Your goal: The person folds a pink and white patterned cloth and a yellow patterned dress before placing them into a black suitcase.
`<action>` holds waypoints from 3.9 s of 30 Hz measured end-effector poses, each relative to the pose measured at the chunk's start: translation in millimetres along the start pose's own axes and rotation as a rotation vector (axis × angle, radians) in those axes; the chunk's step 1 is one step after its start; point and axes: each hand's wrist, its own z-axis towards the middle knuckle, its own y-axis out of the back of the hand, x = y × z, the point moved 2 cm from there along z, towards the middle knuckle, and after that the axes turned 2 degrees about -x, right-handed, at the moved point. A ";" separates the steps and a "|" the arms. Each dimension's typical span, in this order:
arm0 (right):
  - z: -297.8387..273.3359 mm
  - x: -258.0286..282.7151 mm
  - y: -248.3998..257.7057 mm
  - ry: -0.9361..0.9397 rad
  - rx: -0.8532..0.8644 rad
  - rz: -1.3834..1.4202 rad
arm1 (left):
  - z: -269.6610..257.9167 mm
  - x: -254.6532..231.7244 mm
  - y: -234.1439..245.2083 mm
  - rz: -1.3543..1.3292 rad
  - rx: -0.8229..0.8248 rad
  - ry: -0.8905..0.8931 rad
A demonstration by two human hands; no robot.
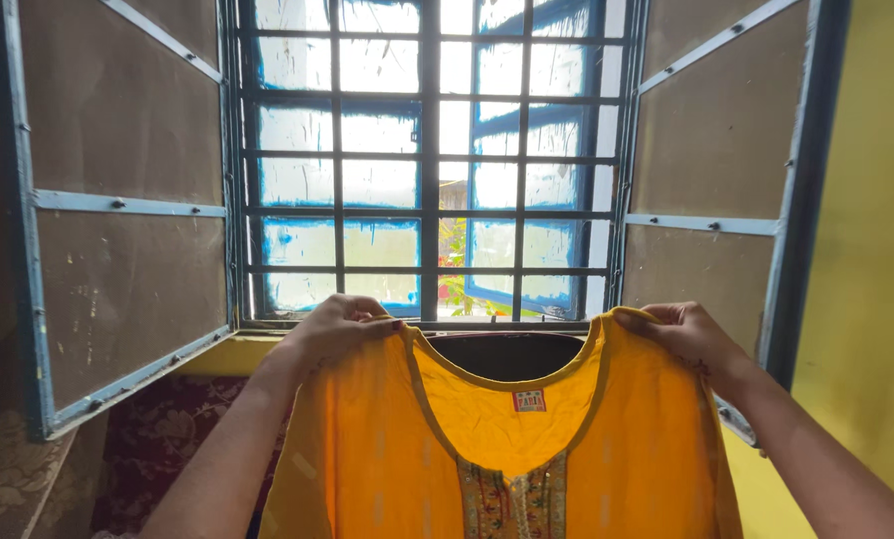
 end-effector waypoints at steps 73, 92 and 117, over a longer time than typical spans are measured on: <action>-150.8 16.4 -139.1 0.022 0.411 0.659 | -121.1 -35.6 -176.2 -0.554 -0.269 0.174; -126.4 14.0 -146.6 0.208 0.518 0.181 | -106.6 0.7 -177.2 -0.620 -0.226 -0.102; -69.4 108.8 -110.8 0.474 0.501 -0.204 | -101.0 -102.6 -73.1 0.054 -0.328 -0.254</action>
